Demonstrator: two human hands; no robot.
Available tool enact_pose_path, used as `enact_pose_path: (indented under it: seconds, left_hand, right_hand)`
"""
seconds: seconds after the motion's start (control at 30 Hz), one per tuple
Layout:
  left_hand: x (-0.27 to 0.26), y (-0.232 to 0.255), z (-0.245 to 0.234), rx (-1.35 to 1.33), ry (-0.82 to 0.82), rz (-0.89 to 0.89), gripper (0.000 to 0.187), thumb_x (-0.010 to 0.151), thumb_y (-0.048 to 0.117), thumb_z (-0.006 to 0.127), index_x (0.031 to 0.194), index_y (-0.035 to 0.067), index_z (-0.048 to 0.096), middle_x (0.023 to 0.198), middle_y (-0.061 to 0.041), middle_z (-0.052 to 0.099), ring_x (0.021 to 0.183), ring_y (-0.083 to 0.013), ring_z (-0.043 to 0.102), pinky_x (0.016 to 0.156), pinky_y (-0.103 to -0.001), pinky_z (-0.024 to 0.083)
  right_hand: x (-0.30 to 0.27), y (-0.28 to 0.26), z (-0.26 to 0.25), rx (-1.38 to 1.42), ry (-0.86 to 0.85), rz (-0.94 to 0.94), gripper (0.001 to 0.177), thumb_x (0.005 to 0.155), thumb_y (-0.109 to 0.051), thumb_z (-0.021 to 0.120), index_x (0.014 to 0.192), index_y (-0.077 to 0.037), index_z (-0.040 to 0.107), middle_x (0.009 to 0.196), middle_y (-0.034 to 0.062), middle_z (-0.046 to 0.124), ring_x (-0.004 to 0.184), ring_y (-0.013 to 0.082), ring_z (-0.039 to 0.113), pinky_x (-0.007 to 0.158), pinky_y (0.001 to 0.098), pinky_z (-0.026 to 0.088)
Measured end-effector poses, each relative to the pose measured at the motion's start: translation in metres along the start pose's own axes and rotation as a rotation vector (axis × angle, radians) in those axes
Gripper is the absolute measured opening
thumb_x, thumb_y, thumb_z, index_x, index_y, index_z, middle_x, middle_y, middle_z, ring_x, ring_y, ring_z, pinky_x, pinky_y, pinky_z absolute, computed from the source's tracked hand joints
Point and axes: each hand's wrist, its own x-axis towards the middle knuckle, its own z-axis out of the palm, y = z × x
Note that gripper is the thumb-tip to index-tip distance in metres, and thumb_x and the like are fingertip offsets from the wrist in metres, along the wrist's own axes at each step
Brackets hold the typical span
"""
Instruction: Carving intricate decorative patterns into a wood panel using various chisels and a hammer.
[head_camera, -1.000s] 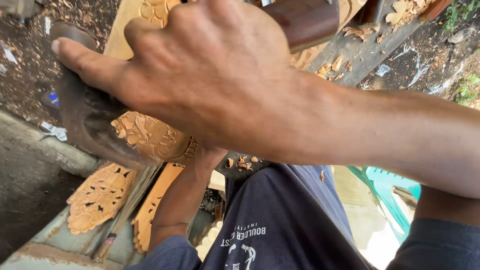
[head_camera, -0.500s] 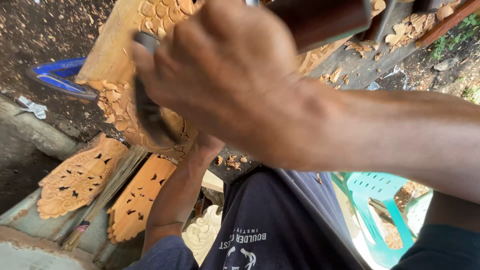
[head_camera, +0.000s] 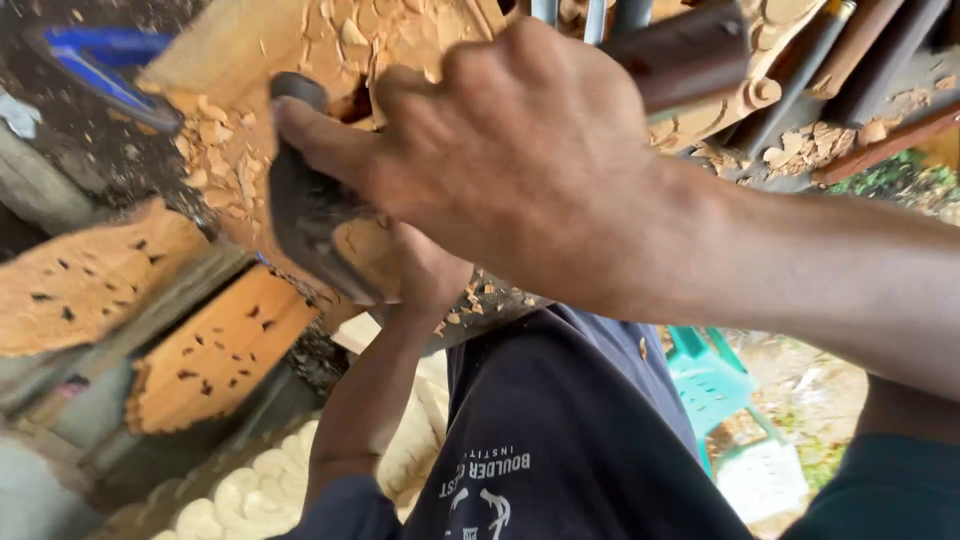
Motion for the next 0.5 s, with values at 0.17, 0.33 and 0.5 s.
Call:
enact_pose_path:
  seconds: [0.17,0.33,0.5]
  left_hand:
    - [0.005,-0.010,-0.034,0.155,-0.056,0.059,0.058,0.096,0.036,0.070,0.137,0.000,0.050,0.131,-0.013,0.060,0.116,-0.0261,0.065,0.098,-0.041,0.057]
    - [0.010,-0.031,-0.101,0.375,-0.115,0.090,0.047,0.104,0.030,0.070,0.134,-0.001,0.052,0.126,-0.013,0.060,0.112,-0.0250,0.064,0.096,-0.041,0.058]
    - [0.012,-0.042,-0.157,0.626,-0.170,0.119,0.037,0.112,0.024,0.070,0.131,-0.002,0.053,0.121,-0.013,0.060,0.109,-0.0238,0.062,0.094,-0.040,0.058]
  right_hand:
    - [0.028,-0.014,-0.001,0.125,0.018,-0.109,0.062,0.087,-0.037,0.067,0.147,-0.028,0.055,0.051,-0.0025,0.053,0.035,0.0053,0.047,0.031,0.0261,0.037]
    - [0.034,-0.020,0.010,0.037,0.104,-0.189,0.057,0.092,-0.029,0.075,0.147,-0.026,0.057,0.053,-0.0066,0.044,0.042,0.0011,0.039,0.035,0.0227,0.032]
    - [0.042,-0.020,0.008,-0.063,-0.311,-0.302,0.025,0.100,-0.034,0.069,0.107,-0.010,0.065,0.055,-0.0101,0.030,0.044,0.0035,0.030,0.039,0.0233,0.028]
